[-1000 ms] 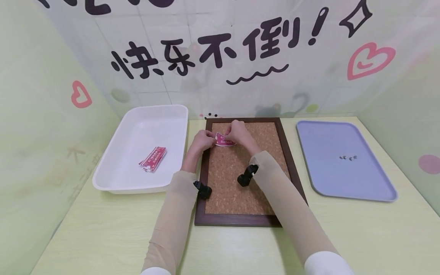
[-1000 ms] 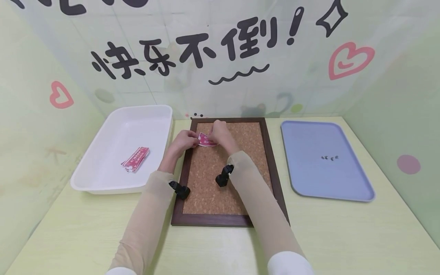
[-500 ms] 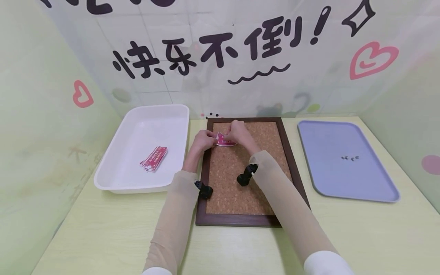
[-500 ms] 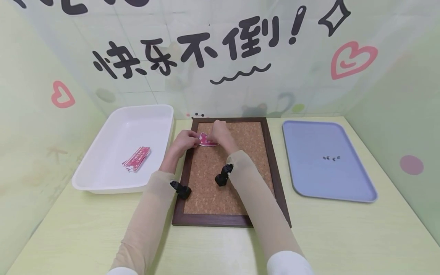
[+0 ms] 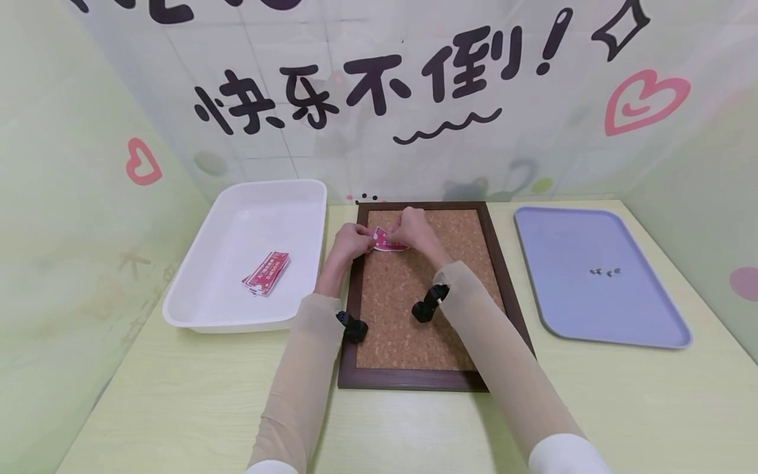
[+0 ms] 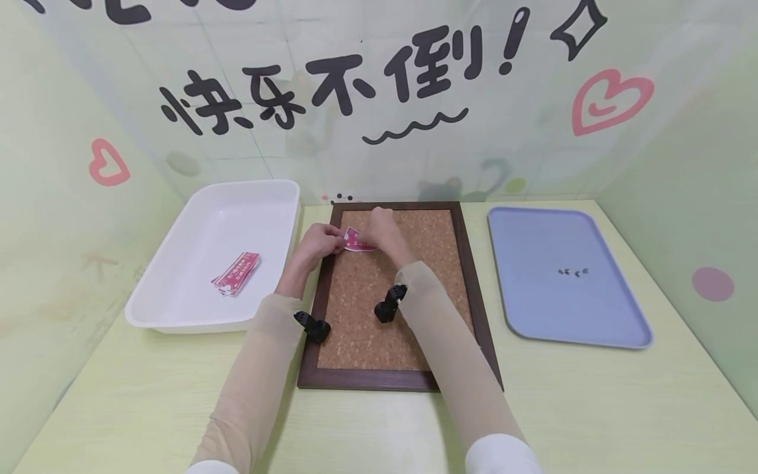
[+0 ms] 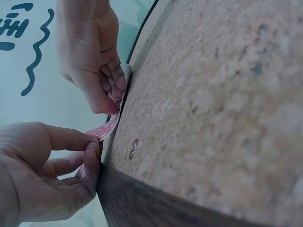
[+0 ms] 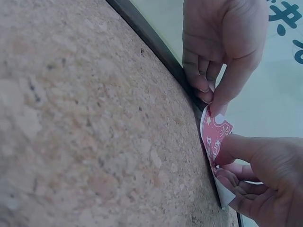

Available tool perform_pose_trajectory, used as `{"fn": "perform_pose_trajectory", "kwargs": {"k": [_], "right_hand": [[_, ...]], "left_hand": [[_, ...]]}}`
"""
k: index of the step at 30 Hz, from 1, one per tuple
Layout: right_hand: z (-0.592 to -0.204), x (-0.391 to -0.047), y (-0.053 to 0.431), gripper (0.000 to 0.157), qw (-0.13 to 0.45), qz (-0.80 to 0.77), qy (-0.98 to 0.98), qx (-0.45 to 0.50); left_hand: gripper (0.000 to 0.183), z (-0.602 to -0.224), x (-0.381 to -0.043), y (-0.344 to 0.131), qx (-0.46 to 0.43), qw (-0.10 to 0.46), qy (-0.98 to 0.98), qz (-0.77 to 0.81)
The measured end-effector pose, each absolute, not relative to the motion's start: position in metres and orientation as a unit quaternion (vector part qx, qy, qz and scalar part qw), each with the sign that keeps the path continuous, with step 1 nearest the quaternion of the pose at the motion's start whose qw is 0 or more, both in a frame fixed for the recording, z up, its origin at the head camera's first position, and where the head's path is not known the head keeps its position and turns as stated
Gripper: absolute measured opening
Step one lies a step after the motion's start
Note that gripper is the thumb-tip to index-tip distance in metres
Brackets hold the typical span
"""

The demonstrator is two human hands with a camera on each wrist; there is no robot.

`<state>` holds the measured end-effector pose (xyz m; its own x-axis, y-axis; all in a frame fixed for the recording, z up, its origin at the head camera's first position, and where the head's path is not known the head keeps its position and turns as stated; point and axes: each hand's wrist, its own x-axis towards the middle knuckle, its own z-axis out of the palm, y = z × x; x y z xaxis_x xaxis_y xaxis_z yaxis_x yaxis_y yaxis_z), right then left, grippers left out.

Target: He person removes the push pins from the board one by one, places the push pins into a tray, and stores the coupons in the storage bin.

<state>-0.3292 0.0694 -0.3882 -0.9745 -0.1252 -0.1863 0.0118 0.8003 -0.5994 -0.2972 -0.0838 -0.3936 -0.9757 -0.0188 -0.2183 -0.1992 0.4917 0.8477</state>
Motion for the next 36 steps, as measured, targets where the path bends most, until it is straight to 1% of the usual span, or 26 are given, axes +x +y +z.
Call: {"fn": "perform_pose_trajectory", "kwargs": {"k": [9, 17, 29, 36], "right_hand": [[-0.391, -0.332, 0.072, 0.025, 0.099, -0.312, 0.944, -0.043], [-0.394, -0.332, 0.074, 0.02, 0.093, -0.32, 0.941, -0.056], [-0.396, -0.329, 0.078, 0.02, 0.082, -0.339, 0.936, -0.05], [-0.398, -0.327, 0.082, 0.018, 0.075, -0.361, 0.927, -0.066]], "left_hand": [[0.021, -0.392, -0.296, -0.085, -0.077, 0.089, 0.851, 0.511], [0.021, -0.392, -0.296, -0.086, -0.082, 0.092, 0.845, 0.52], [0.019, -0.392, -0.296, -0.085, -0.087, 0.092, 0.843, 0.523], [0.02, -0.393, -0.296, -0.086, -0.084, 0.088, 0.847, 0.517]]}}
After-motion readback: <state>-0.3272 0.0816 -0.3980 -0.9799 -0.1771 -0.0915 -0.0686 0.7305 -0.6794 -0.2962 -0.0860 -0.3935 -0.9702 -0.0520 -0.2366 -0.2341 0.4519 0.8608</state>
